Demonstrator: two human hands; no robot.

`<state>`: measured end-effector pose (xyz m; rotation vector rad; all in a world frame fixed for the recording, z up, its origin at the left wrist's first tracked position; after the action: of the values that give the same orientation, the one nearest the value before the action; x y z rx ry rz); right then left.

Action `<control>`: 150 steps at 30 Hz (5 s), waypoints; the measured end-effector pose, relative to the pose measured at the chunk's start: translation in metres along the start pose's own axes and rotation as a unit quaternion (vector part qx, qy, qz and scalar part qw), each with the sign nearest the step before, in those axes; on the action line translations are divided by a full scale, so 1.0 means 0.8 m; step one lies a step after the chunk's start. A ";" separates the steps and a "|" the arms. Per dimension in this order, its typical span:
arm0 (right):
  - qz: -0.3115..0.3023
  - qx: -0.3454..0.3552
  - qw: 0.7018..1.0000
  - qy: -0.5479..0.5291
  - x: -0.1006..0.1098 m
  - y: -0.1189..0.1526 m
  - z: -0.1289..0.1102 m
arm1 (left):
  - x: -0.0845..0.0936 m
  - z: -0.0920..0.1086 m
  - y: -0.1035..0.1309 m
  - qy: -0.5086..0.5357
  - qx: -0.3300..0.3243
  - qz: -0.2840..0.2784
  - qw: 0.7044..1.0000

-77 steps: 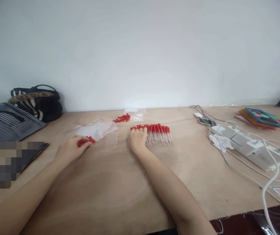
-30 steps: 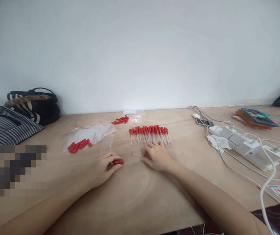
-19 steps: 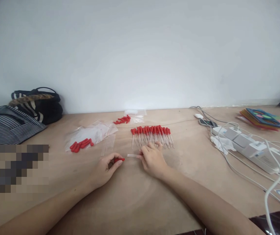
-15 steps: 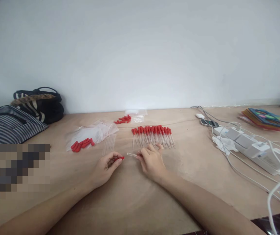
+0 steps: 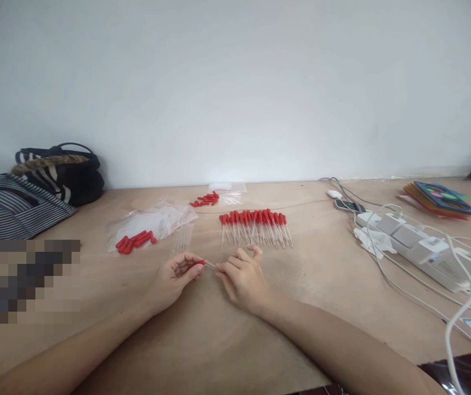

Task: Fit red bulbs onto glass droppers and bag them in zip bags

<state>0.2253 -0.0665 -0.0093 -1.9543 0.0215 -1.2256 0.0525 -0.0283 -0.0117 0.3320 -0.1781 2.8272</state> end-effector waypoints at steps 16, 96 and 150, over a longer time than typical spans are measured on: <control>0.003 0.157 0.984 0.081 0.005 0.000 0.013 | -0.007 -0.006 0.005 0.058 0.019 -0.021 0.998; -0.131 -0.303 0.931 0.158 -0.033 -0.089 0.053 | 0.178 -0.001 -0.039 -0.619 -0.128 0.111 0.767; -0.096 -0.043 0.994 -0.031 0.019 0.003 0.054 | 0.020 0.005 -0.003 -0.311 -0.095 -0.042 0.945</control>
<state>0.2669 -0.0479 -0.0082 -2.1073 -0.1510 -1.3052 0.0394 -0.0221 -0.0034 1.1437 -0.5452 2.4980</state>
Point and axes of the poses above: each hand's wrist, its own y-axis away from the middle knuckle, its own x-axis out of the back of the hand, z = x × y, the point moved 2 cm from there along -y, towards the middle knuckle, and after that the axes turned 3 degrees about x, right-handed, at the moved point
